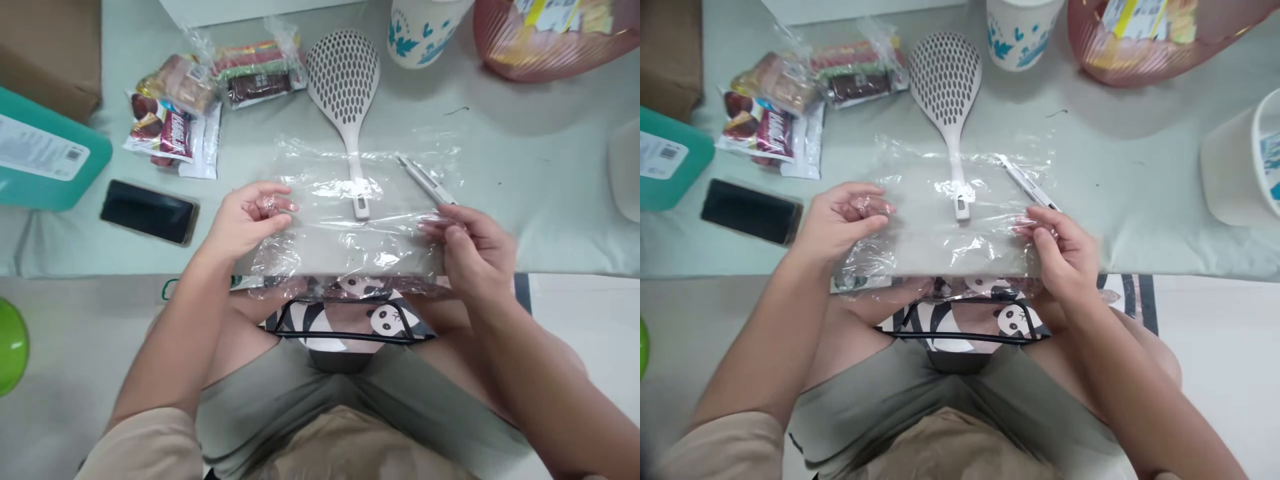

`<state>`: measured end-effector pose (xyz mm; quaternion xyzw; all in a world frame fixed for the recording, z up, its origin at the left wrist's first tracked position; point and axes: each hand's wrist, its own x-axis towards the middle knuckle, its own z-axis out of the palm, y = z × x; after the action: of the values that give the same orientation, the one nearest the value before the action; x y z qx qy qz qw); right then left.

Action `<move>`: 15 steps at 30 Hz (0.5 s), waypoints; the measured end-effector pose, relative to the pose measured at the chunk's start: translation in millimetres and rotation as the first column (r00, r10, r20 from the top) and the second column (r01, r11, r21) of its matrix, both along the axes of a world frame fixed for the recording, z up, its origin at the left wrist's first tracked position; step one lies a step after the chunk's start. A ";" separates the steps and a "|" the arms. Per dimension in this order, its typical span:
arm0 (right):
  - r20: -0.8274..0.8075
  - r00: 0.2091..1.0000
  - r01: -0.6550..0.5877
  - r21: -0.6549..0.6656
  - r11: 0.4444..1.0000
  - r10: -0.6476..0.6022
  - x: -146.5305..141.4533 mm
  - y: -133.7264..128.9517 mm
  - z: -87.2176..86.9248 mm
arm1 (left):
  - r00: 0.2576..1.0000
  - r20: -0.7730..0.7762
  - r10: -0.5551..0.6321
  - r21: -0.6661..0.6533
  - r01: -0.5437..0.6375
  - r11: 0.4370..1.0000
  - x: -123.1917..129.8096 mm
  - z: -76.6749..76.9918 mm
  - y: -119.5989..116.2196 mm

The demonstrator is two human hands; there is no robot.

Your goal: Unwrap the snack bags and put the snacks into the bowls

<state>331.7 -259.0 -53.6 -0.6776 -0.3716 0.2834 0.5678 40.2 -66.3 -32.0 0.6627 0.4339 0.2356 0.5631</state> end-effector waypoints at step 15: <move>0.059 0.992 0.113 -0.040 0.993 -0.111 -31.7 -67.8 27.7 | 0.996 -0.070 0.055 0.250 -0.036 0.968 -3.9 23.1 -66.7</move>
<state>300.0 -326.8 -25.9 -0.7174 -0.3428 0.2397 0.5571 36.3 -132.9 -8.9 0.7263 0.4374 0.2754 0.4531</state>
